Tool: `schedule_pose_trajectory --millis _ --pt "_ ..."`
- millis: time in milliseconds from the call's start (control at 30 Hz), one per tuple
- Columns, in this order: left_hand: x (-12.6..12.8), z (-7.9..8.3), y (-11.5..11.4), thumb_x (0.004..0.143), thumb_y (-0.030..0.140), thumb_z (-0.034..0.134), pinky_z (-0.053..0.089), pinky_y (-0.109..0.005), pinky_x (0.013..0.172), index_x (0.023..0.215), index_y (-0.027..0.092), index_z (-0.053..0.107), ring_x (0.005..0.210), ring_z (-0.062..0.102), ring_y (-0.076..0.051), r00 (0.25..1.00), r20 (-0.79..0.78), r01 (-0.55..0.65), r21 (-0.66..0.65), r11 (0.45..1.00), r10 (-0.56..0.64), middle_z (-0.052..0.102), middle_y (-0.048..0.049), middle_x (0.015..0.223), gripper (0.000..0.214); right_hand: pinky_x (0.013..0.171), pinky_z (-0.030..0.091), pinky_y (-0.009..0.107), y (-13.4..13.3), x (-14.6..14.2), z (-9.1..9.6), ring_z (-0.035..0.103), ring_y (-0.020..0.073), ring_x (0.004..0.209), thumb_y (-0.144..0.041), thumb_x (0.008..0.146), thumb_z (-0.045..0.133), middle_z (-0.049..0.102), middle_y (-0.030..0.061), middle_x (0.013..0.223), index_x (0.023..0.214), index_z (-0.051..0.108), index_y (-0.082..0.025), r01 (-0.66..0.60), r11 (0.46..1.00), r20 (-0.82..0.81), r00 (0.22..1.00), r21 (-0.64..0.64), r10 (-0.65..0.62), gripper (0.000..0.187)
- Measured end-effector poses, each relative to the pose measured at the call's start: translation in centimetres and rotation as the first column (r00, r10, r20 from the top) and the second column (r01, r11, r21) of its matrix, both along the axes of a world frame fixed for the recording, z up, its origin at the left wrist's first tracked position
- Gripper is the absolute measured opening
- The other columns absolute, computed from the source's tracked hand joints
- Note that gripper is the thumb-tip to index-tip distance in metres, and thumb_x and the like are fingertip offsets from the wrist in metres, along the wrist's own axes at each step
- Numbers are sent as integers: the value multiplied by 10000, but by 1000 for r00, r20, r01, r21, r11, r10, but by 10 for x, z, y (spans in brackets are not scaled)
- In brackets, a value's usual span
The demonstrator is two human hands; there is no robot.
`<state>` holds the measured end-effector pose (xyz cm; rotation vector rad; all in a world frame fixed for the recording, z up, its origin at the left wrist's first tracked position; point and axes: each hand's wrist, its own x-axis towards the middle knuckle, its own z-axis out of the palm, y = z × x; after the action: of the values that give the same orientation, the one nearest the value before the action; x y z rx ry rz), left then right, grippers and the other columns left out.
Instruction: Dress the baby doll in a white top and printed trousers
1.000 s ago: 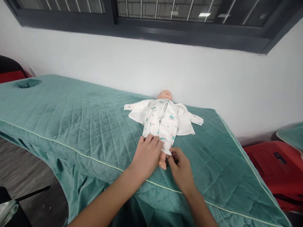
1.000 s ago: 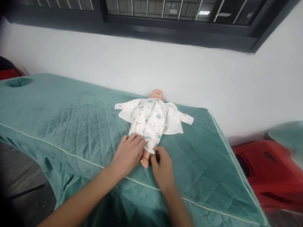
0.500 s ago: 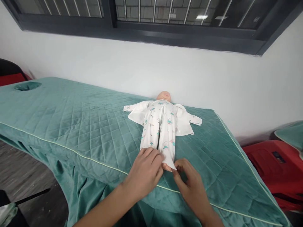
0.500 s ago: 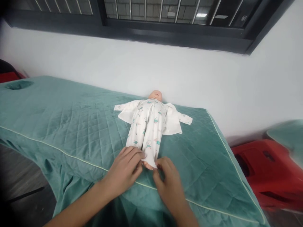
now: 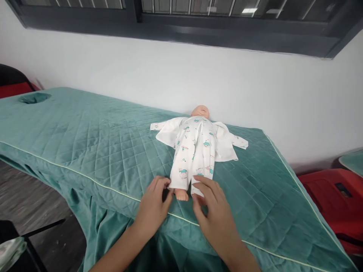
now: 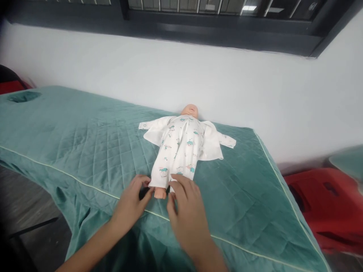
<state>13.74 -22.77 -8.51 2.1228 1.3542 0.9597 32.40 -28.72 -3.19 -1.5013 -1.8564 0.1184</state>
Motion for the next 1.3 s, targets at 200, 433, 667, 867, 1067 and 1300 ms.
schedule_pose_trajectory --millis 200,433,667,867,1067,1300 --pt "5 9 2 982 263 450 493 -330 756 917 224 570 850 596 -185 989 106 103 2 995 -103 623 -29 896 143 860 437 425 28 -24 10 607 248 966 -202 930 572 663 50 1017 986 606 -236 32 978 102 995 -205 -11 74" --pt "-3 15 -12 970 183 461 483 -318 779 970 227 557 891 598 -179 986 95 122 156 980 -138 636 -39 942 106 839 411 383 31 -26 13 574 203 871 -143 935 535 627 12 852 816 560 -224 -14 971 119 992 -237 43 146" --pt "-21 1 8 946 239 504 513 -333 810 1023 227 574 919 612 -187 967 193 159 63 985 -169 645 -48 985 105 847 438 375 22 3 27 593 218 945 -202 971 519 668 45 970 927 618 -233 -89 993 92 991 -82 97 113" --pt "-8 0 98 923 184 462 432 -481 1076 1256 176 571 1225 531 -263 997 -49 76 226 971 -67 611 -123 1283 351 947 460 433 72 74 2 580 264 1046 -135 928 441 662 124 1066 1055 633 -171 173 983 71 981 67 -178 233" --pt "24 6 160 936 227 506 317 -490 1194 1278 180 634 1352 490 -266 896 -383 327 224 918 -225 618 -118 1358 368 1021 449 447 112 104 -44 546 282 1136 -105 913 445 647 168 1214 1154 648 -109 149 988 253 958 -40 -134 315" --pt "41 10 183 911 354 580 358 -397 1184 1327 218 617 1361 494 -270 808 -430 517 186 836 -403 577 -65 1445 439 1026 470 416 116 102 -44 568 283 1166 -169 944 465 647 146 1238 1223 650 -170 93 991 287 956 -94 -62 335"
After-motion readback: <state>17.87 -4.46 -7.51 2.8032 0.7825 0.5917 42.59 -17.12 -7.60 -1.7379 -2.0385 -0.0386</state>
